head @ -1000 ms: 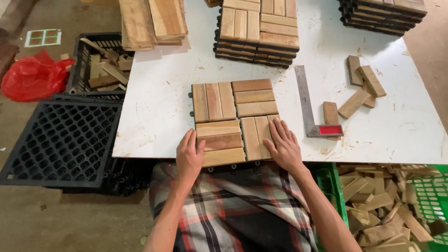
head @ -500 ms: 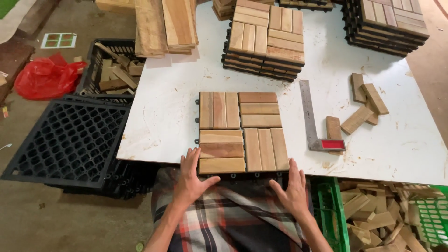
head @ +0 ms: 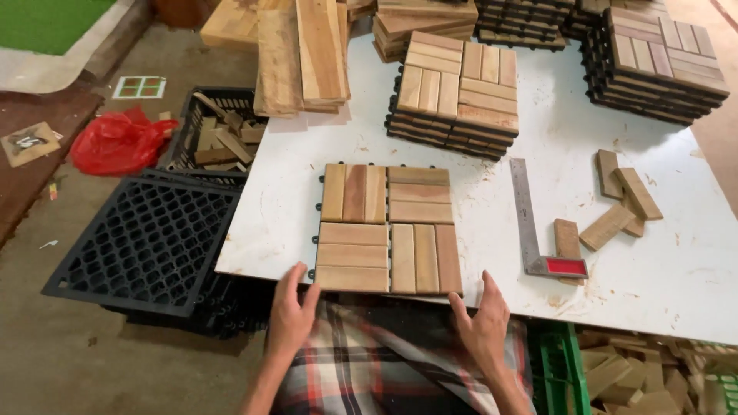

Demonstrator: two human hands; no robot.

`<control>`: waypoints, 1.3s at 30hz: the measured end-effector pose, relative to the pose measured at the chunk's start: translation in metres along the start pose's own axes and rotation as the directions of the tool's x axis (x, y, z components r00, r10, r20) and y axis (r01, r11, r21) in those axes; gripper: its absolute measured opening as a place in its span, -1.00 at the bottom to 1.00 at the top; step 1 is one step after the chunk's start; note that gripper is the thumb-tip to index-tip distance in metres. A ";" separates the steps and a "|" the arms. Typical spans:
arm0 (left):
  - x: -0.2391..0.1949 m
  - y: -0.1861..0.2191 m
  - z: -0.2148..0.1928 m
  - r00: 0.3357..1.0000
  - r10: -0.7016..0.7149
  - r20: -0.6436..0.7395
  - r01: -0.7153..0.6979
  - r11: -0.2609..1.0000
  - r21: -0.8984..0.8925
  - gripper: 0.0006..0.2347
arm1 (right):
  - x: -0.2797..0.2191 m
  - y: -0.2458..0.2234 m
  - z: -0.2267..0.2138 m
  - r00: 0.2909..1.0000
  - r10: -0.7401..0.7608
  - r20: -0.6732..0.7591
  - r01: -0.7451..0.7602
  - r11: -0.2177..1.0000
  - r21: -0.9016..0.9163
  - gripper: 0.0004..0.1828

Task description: Assembling interlocking wooden floor tiles by manually placing small wooden slats into a plastic grid base on a workbench.

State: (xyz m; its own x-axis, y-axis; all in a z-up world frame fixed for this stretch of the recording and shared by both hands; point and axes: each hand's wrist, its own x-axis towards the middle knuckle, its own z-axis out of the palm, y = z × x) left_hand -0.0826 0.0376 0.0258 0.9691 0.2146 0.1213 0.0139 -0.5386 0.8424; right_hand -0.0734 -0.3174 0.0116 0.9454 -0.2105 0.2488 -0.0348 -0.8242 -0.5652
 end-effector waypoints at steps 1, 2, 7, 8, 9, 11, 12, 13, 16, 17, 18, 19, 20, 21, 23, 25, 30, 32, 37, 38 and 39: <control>0.003 -0.008 0.010 1.000 0.005 -0.011 -0.005 1.000 0.001 -0.52 | 0.008 -0.004 0.005 1.000 -0.010 -0.005 0.010 1.000 0.006 -0.09; 0.001 -0.016 0.021 0.997 0.067 -0.030 -0.065 0.996 0.059 -0.43 | 0.011 -0.005 0.007 0.996 -0.004 0.094 0.002 1.000 0.023 -0.05; 0.006 -0.019 0.035 0.980 0.157 -0.125 -0.137 0.978 0.155 -0.39 | -0.005 -0.020 0.021 0.971 -0.039 0.237 0.016 0.995 0.099 0.00; 0.006 -0.017 0.032 0.985 0.129 -0.117 -0.114 0.985 0.127 -0.41 | -0.010 -0.018 0.024 0.972 -0.021 0.232 0.000 0.996 0.090 0.03; 0.007 -0.015 0.029 0.989 0.100 -0.109 -0.089 0.991 0.100 -0.44 | -0.014 -0.017 0.027 0.974 -0.002 0.227 -0.017 0.997 0.082 0.06; 0.006 -0.018 0.025 0.992 0.077 -0.095 -0.068 0.993 0.092 -0.44 | -0.018 -0.040 0.006 0.953 0.108 0.282 -0.148 0.981 0.125 0.07; 0.005 -0.019 0.025 0.996 0.053 -0.078 -0.047 0.996 0.079 -0.45 | -0.020 -0.051 -0.006 0.916 0.215 0.339 -0.279 0.948 0.154 0.08; -0.003 -0.019 0.024 0.996 0.053 -0.076 -0.048 0.996 0.077 -0.45 | -0.027 -0.047 -0.010 0.916 0.217 0.337 -0.281 0.947 0.153 0.08; -0.014 -0.018 0.021 0.999 -0.043 0.006 0.043 0.997 0.058 -0.46 | -0.031 -0.042 -0.020 0.912 0.278 0.301 -0.345 0.918 0.197 0.01; -0.021 -0.018 0.021 0.993 -0.120 0.005 0.120 0.992 -0.048 -0.53 | -0.033 -0.043 -0.027 0.874 0.371 0.315 -0.455 0.851 0.261 -0.05; -0.025 -0.017 0.022 0.981 -0.191 0.011 0.191 0.969 -0.154 -0.60 | -0.032 -0.044 -0.033 0.826 0.455 0.332 -0.553 0.767 0.325 -0.11; -0.031 -0.023 0.026 0.983 -0.184 0.011 0.183 0.970 -0.160 -0.60 | -0.035 -0.041 -0.035 0.830 0.454 0.323 -0.548 0.769 0.327 -0.11; -0.033 -0.030 0.029 0.944 -0.329 0.025 0.326 0.918 -0.226 -0.61 | -0.035 -0.040 -0.034 0.770 0.558 0.308 -0.637 0.645 0.423 -0.19; -0.035 -0.037 0.032 0.884 -0.464 0.050 0.458 0.841 -0.290 -0.63 | -0.035 -0.038 -0.033 0.694 0.650 0.308 -0.697 0.501 0.513 -0.25; -0.020 -0.023 0.028 0.815 -0.567 0.121 0.576 0.766 -0.286 -0.61 | -0.027 -0.023 -0.025 0.665 0.666 0.340 -0.712 0.427 0.557 -0.33; -0.013 -0.006 0.022 0.716 -0.672 0.187 0.695 0.665 -0.273 -0.57 | -0.017 -0.014 -0.030 0.632 0.674 0.383 -0.731 0.355 0.582 -0.41; -0.005 -0.007 0.042 0.698 -0.694 0.179 0.704 0.710 0.010 -0.40 | 0.012 -0.024 -0.037 0.470 0.744 0.475 -0.882 0.372 0.290 -0.13; -0.012 -0.035 0.066 0.725 -0.681 0.105 0.688 0.724 -0.054 -0.42 | 0.006 -0.007 -0.019 0.509 0.743 0.434 -0.854 0.375 0.360 -0.19; -0.019 -0.042 0.083 0.772 -0.636 -0.017 0.631 0.768 -0.111 -0.49 | 0.001 0.000 -0.007 0.595 0.743 0.306 -0.752 0.379 0.540 -0.37; -0.019 -0.032 0.078 0.771 -0.637 -0.017 0.629 0.765 -0.136 -0.50 | 0.002 -0.006 -0.011 0.593 0.745 0.305 -0.742 0.358 0.567 -0.40; -0.019 -0.022 0.073 0.770 -0.637 -0.018 0.627 0.762 -0.160 -0.51 | 0.003 -0.012 -0.015 0.591 0.747 0.304 -0.731 0.336 0.594 -0.43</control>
State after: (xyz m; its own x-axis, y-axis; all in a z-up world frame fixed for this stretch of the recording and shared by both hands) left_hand -0.0835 -0.0144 -0.0338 0.7334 0.5231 -0.4341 0.5789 -0.1459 0.8022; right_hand -0.0749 -0.3164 0.0307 0.6309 -0.5808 -0.5144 -0.5103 0.1887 -0.8390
